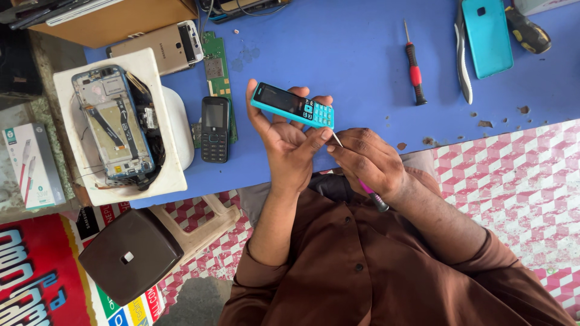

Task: The person handles a teal feature phone, removes its battery, and then uses a screwdriver to pry open the front keypad cover. The person works at a blue workbench cluttered with other disassembled phones and tools.

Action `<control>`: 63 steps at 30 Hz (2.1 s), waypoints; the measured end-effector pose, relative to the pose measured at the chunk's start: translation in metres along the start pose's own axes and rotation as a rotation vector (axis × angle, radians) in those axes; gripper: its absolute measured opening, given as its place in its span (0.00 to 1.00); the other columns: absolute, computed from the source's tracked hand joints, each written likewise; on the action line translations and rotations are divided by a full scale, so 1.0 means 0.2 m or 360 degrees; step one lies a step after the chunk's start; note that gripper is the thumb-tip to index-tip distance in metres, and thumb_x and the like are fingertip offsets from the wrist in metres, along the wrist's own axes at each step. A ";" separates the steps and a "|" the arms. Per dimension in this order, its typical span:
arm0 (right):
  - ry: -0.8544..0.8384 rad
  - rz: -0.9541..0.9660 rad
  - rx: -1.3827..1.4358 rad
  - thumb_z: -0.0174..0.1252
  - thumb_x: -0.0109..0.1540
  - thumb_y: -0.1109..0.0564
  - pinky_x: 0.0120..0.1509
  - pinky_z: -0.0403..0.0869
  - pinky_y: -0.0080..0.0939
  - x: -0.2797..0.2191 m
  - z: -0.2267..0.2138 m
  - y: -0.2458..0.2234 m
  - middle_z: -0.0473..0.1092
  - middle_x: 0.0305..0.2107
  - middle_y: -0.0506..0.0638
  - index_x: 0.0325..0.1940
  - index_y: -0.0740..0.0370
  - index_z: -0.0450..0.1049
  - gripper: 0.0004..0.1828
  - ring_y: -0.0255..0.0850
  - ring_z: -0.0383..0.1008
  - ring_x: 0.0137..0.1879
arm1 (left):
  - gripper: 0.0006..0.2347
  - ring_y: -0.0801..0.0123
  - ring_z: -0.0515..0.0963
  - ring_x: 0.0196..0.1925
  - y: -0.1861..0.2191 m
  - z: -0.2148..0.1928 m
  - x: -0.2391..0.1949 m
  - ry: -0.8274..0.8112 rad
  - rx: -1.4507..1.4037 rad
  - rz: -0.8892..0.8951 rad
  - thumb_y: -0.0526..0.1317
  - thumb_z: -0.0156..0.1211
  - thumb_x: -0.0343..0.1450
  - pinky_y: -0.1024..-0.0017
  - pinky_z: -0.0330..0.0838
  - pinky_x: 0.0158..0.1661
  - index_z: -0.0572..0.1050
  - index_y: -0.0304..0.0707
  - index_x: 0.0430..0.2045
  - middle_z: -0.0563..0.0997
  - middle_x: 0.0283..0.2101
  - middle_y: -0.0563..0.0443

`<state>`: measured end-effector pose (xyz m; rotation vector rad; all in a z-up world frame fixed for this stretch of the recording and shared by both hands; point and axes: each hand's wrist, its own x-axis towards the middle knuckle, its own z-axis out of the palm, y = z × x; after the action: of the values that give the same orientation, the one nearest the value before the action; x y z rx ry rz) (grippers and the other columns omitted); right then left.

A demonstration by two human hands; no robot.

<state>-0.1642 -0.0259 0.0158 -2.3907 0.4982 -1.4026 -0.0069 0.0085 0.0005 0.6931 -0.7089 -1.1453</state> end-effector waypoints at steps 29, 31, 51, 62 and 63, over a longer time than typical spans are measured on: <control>0.0167 0.0387 0.0430 0.56 0.69 0.58 0.58 0.80 0.49 -0.10 0.00 -0.01 0.74 0.48 0.62 0.53 0.71 0.74 0.13 0.54 0.79 0.56 | 0.47 0.48 0.81 0.54 -0.02 -0.01 0.00 -0.0004 -0.0419 -0.0068 0.26 0.76 0.67 0.54 0.80 0.56 0.46 0.59 0.75 0.74 0.56 0.39; 0.0158 0.0349 0.0460 0.56 0.70 0.58 0.60 0.79 0.51 -0.10 0.00 0.00 0.74 0.49 0.62 0.54 0.72 0.74 0.13 0.55 0.79 0.57 | 0.46 0.48 0.81 0.54 -0.02 -0.02 -0.01 -0.0011 -0.0419 -0.0057 0.26 0.76 0.67 0.54 0.80 0.56 0.46 0.58 0.73 0.74 0.56 0.39; 0.0152 0.0274 0.0516 0.57 0.70 0.58 0.62 0.81 0.54 -0.15 0.02 0.04 0.74 0.50 0.64 0.51 0.71 0.73 0.11 0.58 0.79 0.59 | 0.46 0.47 0.81 0.55 -0.03 -0.05 0.00 -0.0020 -0.0487 -0.0175 0.25 0.73 0.68 0.54 0.81 0.54 0.47 0.59 0.76 0.74 0.57 0.38; 0.0191 0.0371 0.0584 0.61 0.68 0.64 0.60 0.82 0.52 -0.17 0.01 0.05 0.75 0.47 0.63 0.47 0.67 0.71 0.07 0.57 0.80 0.58 | 0.44 0.48 0.82 0.54 -0.03 -0.05 0.00 -0.0055 -0.0403 -0.0139 0.27 0.75 0.68 0.53 0.81 0.56 0.47 0.57 0.74 0.75 0.57 0.39; 0.0184 0.0381 0.0600 0.61 0.68 0.64 0.61 0.82 0.52 -0.17 0.01 0.05 0.75 0.48 0.63 0.47 0.67 0.71 0.07 0.57 0.80 0.58 | 0.44 0.48 0.82 0.54 -0.03 -0.04 0.00 -0.0054 -0.0390 -0.0139 0.27 0.75 0.68 0.53 0.81 0.56 0.47 0.57 0.74 0.75 0.57 0.39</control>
<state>-0.1788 -0.0193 -0.0147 -1.8963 0.4810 -1.3901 -0.0035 0.0085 -0.0101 0.5020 -0.5586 -1.3016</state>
